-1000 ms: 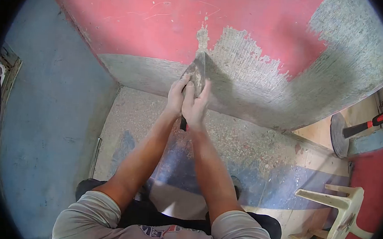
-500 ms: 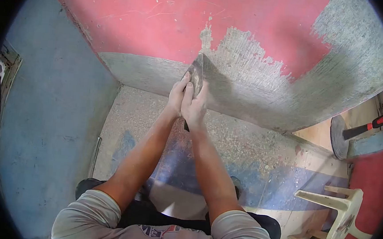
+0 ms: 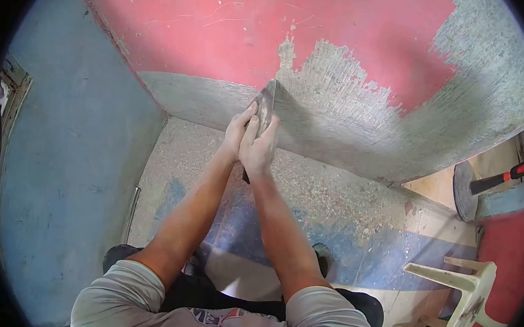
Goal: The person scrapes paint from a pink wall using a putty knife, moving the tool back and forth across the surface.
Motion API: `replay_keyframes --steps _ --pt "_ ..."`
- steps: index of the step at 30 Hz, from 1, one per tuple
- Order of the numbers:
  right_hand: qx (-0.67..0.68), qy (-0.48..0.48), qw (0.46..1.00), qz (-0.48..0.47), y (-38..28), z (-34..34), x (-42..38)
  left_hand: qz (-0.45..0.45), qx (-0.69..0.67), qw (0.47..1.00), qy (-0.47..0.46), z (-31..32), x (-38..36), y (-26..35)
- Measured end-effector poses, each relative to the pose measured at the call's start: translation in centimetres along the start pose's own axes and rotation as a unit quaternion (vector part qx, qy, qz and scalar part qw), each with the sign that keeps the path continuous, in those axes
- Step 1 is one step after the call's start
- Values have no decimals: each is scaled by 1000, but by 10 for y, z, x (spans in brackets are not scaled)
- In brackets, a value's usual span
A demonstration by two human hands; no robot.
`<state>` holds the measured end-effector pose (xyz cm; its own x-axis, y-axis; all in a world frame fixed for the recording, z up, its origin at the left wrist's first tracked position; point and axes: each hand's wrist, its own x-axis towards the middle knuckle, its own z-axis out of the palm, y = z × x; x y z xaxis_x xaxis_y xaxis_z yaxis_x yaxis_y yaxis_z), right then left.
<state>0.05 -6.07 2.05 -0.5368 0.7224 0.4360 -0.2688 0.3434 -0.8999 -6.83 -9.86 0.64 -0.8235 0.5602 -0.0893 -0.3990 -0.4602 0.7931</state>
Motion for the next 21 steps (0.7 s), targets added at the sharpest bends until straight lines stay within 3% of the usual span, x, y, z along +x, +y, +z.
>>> replay_keyframes --steps 6,11,14,17,20,21 --pt "35 47 998 2 -19 16 13 -31 100 994 -5 25 -8 50" --pt "59 25 998 -5 1 7 -1 16 122 992 32 7 -10 14" --pt "35 37 998 -34 -18 5 18 73 148 986 22 38 -13 43" --pt "84 49 995 -32 -50 8 31 28 98 995 -2 49 -13 65" --pt "126 37 991 3 -33 7 20 62 143 988 14 45 -17 53" --pt "75 25 997 7 -16 2 15 85 120 989 17 36 -13 35"
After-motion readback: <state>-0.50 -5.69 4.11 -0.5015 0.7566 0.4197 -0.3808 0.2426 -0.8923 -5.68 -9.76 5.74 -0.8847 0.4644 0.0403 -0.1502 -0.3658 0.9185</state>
